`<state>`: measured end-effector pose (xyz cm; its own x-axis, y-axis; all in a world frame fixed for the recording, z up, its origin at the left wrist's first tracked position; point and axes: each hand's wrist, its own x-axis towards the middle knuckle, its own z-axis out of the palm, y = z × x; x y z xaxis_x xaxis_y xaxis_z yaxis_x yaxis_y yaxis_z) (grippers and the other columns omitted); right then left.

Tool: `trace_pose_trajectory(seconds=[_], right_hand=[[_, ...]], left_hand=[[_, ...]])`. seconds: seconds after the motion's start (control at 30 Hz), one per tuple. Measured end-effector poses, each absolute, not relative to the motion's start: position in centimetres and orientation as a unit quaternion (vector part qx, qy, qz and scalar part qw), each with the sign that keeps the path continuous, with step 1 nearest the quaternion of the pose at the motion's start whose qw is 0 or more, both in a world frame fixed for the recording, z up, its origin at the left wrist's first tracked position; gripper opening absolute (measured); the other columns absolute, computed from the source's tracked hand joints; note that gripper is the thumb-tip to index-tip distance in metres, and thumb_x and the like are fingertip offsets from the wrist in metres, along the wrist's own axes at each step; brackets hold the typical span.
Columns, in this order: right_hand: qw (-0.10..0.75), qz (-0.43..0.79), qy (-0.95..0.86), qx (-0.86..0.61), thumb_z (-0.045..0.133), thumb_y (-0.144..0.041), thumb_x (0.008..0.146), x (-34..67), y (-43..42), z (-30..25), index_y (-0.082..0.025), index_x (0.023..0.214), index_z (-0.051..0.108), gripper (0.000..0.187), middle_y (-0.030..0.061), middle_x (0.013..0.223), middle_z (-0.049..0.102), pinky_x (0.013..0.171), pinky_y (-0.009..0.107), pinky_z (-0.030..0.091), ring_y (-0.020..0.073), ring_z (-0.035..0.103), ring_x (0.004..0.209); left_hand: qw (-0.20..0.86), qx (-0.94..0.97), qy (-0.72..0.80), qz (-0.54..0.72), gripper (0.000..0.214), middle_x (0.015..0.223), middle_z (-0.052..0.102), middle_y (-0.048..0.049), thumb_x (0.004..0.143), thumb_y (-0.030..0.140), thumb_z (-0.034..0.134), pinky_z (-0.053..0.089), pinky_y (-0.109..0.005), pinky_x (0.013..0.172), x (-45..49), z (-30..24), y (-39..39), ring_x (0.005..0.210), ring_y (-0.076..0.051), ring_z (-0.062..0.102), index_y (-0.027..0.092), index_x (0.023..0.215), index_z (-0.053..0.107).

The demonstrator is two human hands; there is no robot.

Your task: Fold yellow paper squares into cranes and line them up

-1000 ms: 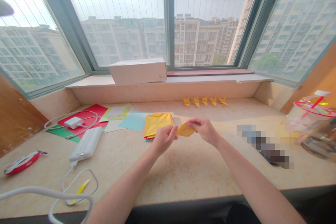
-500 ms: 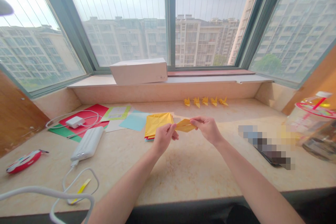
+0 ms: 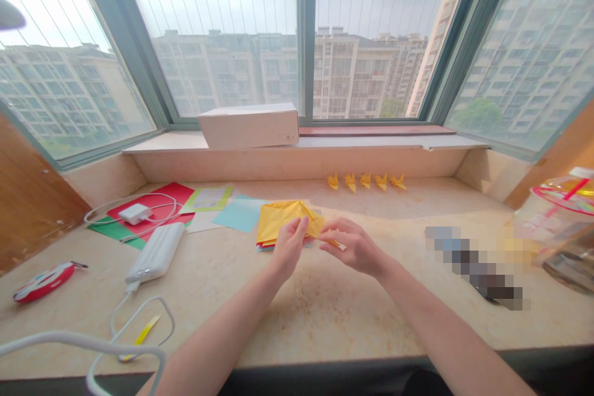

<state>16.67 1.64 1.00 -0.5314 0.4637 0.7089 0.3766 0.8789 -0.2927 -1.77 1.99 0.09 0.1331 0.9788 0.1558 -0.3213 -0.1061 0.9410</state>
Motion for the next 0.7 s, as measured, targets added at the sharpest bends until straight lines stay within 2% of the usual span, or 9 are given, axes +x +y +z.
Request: trace_pose_trajectory(seconds=[0.13, 0.27, 0.4, 0.57, 0.7], right_hand=[[0.41, 0.095, -0.878, -0.227, 0.064, -0.027, 0.091, 16.5, 1.5, 0.7, -0.023, 0.101, 0.071, 0.012, 0.0072, 0.099, 0.073, 0.084, 0.037, 0.052, 0.0212, 0.067, 0.092], [0.485, 0.126, -0.81, -0.305, 0.058, -0.025, 0.094, 16.3, 1.8, 0.3, -0.022, 0.1, 0.071, 0.014, 0.0064, 0.091, 0.071, 0.078, 0.035, 0.052, 0.0195, 0.065, 0.085], [0.535, 0.19, -0.741, -0.359, 0.06, -0.028, 0.092, 15.9, 2.1, 0.3, -0.021, 0.098, 0.071, 0.014, 0.0047, 0.085, 0.068, 0.067, 0.031, 0.05, 0.0172, 0.061, 0.074], [0.53, 0.298, -0.687, -0.398, 0.063, -0.036, 0.088, 15.5, 2.1, 0.3, -0.019, 0.097, 0.073, 0.021, 0.0052, 0.085, 0.071, 0.065, 0.03, 0.049, 0.0166, 0.061, 0.071], [0.52, 0.336, -0.669, -0.411, 0.067, -0.038, 0.084, 15.4, 2.2, 0.1, -0.017, 0.097, 0.073, 0.026, 0.0053, 0.08, 0.071, 0.064, 0.03, 0.05, 0.017, 0.061, 0.07]], left_hand=[[0.559, 0.487, 0.352, 0.571, 0.039, 0.074, 0.065, -0.002, 0.081, 0.052, 0.068, 0.048, -0.026, 0.066, -2.1, -0.4, 2.4, 0.067, -0.014, 0.059, 0.014, 0.081, 0.066], [0.51, 0.542, 0.379, 0.55, 0.038, 0.068, 0.058, -0.0001, 0.085, 0.051, 0.063, 0.043, -0.024, 0.06, -2.1, -0.9, 2.5, 0.063, -0.013, 0.052, 0.014, 0.076, 0.062], [0.455, 0.619, 0.389, 0.508, 0.038, 0.064, 0.053, 0.001, 0.089, 0.047, 0.058, 0.034, -0.023, 0.057, -1.9, -0.6, 2.0, 0.061, -0.012, 0.045, 0.014, 0.07, 0.058], [0.458, 0.652, 0.368, 0.48, 0.04, 0.063, 0.051, 0.0016, 0.091, 0.048, 0.054, 0.033, -0.024, 0.057, -1.4, 0.3, 1.1, 0.06, -0.012, 0.043, 0.015, 0.069, 0.057], [0.442, 0.662, 0.376, 0.474, 0.042, 0.062, 0.052, 0.0018, 0.092, 0.05, 0.053, 0.032, -0.024, 0.056, -1.3, 0.4, 0.9, 0.059, -0.012, 0.044, 0.016, 0.068, 0.057]])
